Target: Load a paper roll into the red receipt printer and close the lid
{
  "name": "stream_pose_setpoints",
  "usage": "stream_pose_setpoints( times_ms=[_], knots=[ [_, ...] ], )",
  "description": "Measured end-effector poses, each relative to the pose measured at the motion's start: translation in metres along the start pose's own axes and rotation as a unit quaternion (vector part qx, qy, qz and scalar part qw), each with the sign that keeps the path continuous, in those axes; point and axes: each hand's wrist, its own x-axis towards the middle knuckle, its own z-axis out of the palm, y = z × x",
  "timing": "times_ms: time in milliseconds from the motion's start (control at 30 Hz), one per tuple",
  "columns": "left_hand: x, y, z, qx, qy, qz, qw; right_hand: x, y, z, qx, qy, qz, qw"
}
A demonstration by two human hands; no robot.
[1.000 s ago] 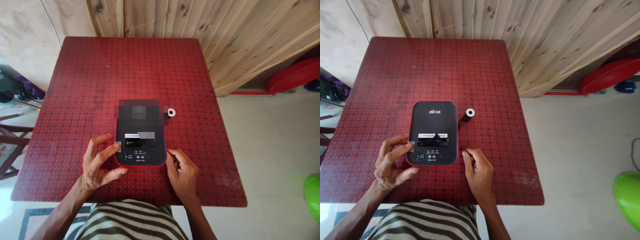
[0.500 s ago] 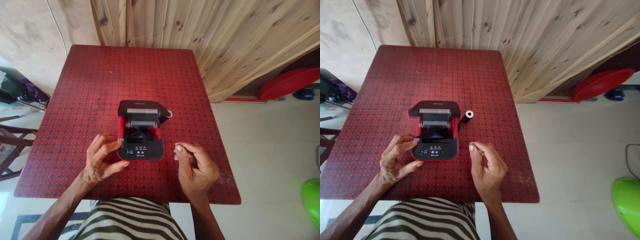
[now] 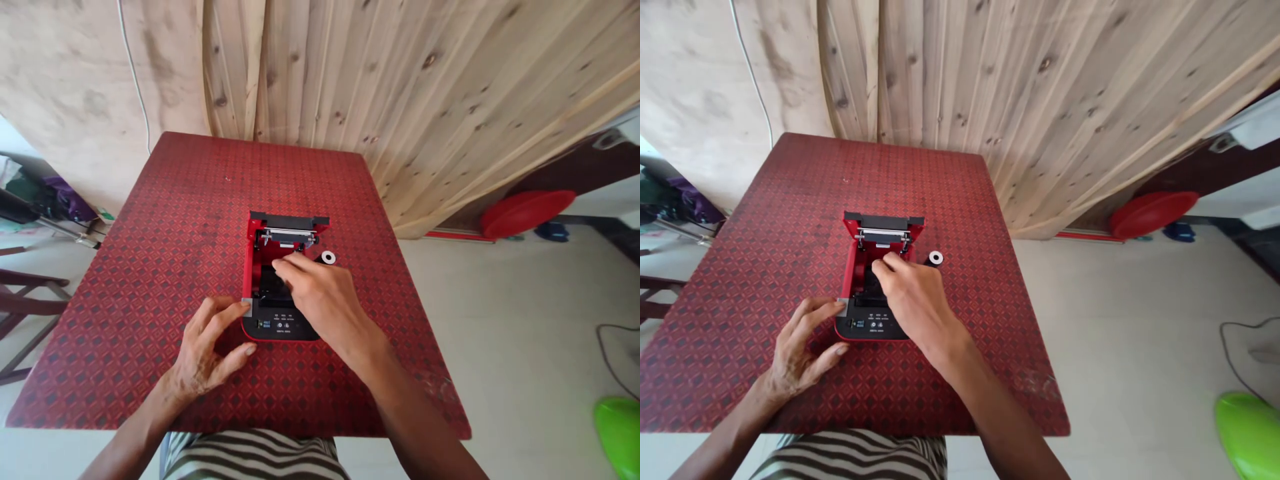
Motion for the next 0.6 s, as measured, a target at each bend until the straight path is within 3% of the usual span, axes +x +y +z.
stream_pose_setpoints(
  times_ms=[67,300,500,600],
  knots=[
    [-0.001,-0.001,0.001,0.010,-0.002,0.004,1.000,0.014,-0.006,-0.002,-0.017,-0.066,0.008,0.998],
    [-0.001,-0.002,0.001,0.013,-0.009,0.012,1.000,0.036,-0.006,0.000,-0.025,-0.132,0.000,0.991],
    [0.000,-0.002,0.002,0.011,-0.010,0.007,1.000,0.027,-0.009,-0.012,-0.029,-0.111,0.008,0.993],
    [0.000,-0.003,0.002,0.014,-0.013,0.006,1.000,0.009,-0.009,-0.020,-0.014,-0.042,0.008,0.999]
  ],
)
